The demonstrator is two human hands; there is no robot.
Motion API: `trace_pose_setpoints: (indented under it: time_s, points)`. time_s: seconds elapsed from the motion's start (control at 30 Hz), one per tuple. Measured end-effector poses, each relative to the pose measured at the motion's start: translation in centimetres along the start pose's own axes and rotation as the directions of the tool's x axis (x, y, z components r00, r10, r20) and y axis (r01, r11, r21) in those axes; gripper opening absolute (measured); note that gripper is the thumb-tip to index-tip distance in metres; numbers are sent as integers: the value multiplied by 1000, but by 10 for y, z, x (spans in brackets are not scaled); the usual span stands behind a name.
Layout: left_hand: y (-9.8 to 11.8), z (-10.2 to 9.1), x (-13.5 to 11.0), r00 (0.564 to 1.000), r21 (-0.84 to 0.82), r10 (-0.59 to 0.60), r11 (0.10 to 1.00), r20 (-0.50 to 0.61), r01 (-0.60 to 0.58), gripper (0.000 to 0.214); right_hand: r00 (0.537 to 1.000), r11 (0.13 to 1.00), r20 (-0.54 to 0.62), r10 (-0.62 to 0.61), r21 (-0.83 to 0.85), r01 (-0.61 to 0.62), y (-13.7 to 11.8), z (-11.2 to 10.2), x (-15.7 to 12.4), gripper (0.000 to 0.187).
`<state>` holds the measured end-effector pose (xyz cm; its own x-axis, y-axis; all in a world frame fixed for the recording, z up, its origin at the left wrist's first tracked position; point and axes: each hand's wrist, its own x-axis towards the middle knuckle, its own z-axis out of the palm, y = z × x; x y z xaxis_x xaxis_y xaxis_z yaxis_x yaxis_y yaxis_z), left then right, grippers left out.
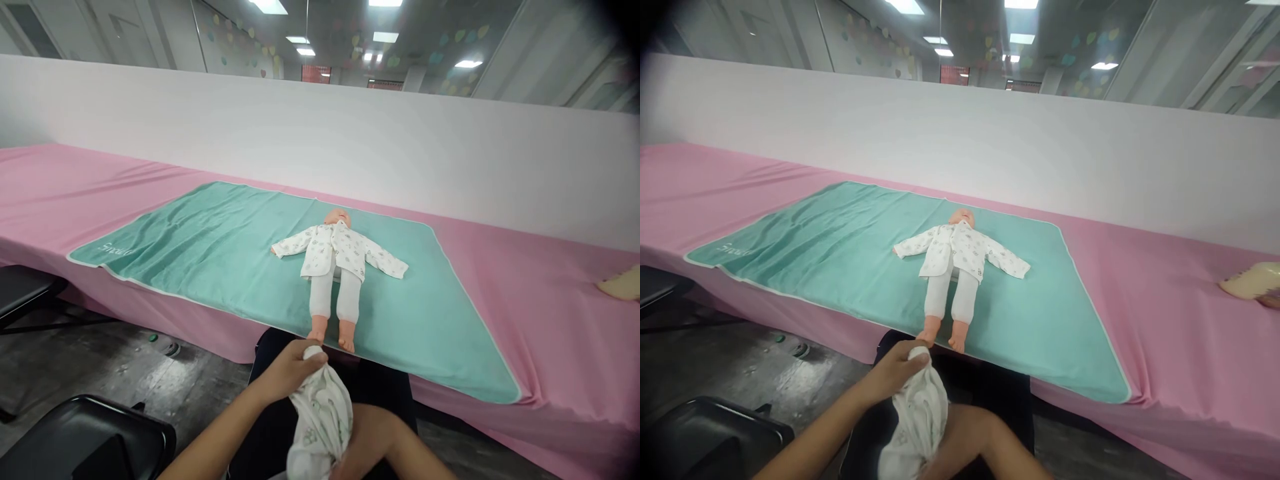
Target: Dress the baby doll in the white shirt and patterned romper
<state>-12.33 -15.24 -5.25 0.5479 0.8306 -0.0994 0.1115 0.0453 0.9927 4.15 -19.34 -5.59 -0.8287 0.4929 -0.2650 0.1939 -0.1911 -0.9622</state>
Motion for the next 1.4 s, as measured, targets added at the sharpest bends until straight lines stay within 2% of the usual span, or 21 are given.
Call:
trace_pose_setpoints:
  time_s: [0.03, 0.07, 0.1, 0.13, 0.17, 0.2, 0.27, 0.33, 0.43, 0.5, 0.57, 0.63, 0.73, 0.83, 0.9, 1.1, 1.17, 1.27, 1.4]
  points:
    - [4, -4, -6, 1000, -9, -18, 1000, 22, 18, 39, 1000, 999, -24, 10, 35, -9, -2, -7, -12, 48]
    - [9, -6, -13, 997, -13, -44, 999, 59, 44, 38, 995, 998, -99, 10, 64, -4, -3, -12, -24, 43]
    - [14, -7, -18, 993, -6, -66, 998, 99, 67, 37, 976, 997, -219, -1, 77, 18, -3, -17, -34, 36]
    - [19, -6, -23, 990, 18, -79, 997, 118, 78, 35, 929, 996, -369, -25, 72, 55, -1, -20, -41, 27]
    - [25, -4, -24, 990, 60, -83, 995, 110, 77, 33, 852, 994, -521, -56, 54, 98, 1, -23, -44, 19]
    - [31, -2, -23, 994, 114, -81, 991, 72, 72, 33, 752, 991, -654, -84, 27, 135, 3, -24, -43, 14]
    - [40, 2, -11, 996, 236, -56, 969, -63, 69, 33, 561, 983, -821, -111, -9, 181, 9, -26, -32, 11]
    - [44, 1, 12, 982, 360, -6, 930, -190, 75, 34, 430, 981, -897, -107, -25, 192, 14, -28, -14, 17]
    - [42, -6, 50, 961, 501, 57, 861, -271, 90, 33, 324, 986, -938, -127, -84, 142, 19, -33, 9, 28]
    - [38, -12, 67, 968, 572, 65, 815, -243, 89, 34, 276, 988, -949, -151, -133, 82, 21, -38, 17, 29]
    - [35, -15, 72, 986, 636, 71, 770, -151, 42, 34, 238, 984, -955, -179, -175, 37, 24, -42, 19, 28]
    - [36, -14, 66, 996, 689, 75, 724, -38, -28, 36, 222, 978, -952, -210, -206, 44, 27, -43, 18, 26]
    - [42, -9, 52, 997, 733, 38, 676, 72, -78, 44, 233, 975, -952, -197, -165, 151, 25, -42, 16, 26]
    - [49, -4, 46, 998, 750, 7, 659, 62, -51, 44, 263, 966, -963, -63, 7, 257, 17, -41, 11, 31]
    - [51, -1, 48, 1000, 753, 1, 658, 29, -22, 37, 263, 961, -965, -4, 69, 267, 13, -41, 7, 30]
    - [48, 2, 55, 997, 772, -49, 636, 60, -15, 29, 247, 983, -968, -38, 8, 185, 14, -40, -4, 25]
    - [50, 3, 55, 995, 752, -61, 659, 80, -20, 30, 242, 982, -969, -47, -1, 189, 14, -41, -8, 23]
    - [59, 5, 56, 991, 642, -43, 765, 123, -47, 29, 274, 982, -960, -60, -8, 187, 8, -45, -18, 17]
    - [67, 7, 66, 988, 445, 21, 891, 152, -87, 24, 274, 960, -946, -174, -101, 261, 3, -60, -26, 14]
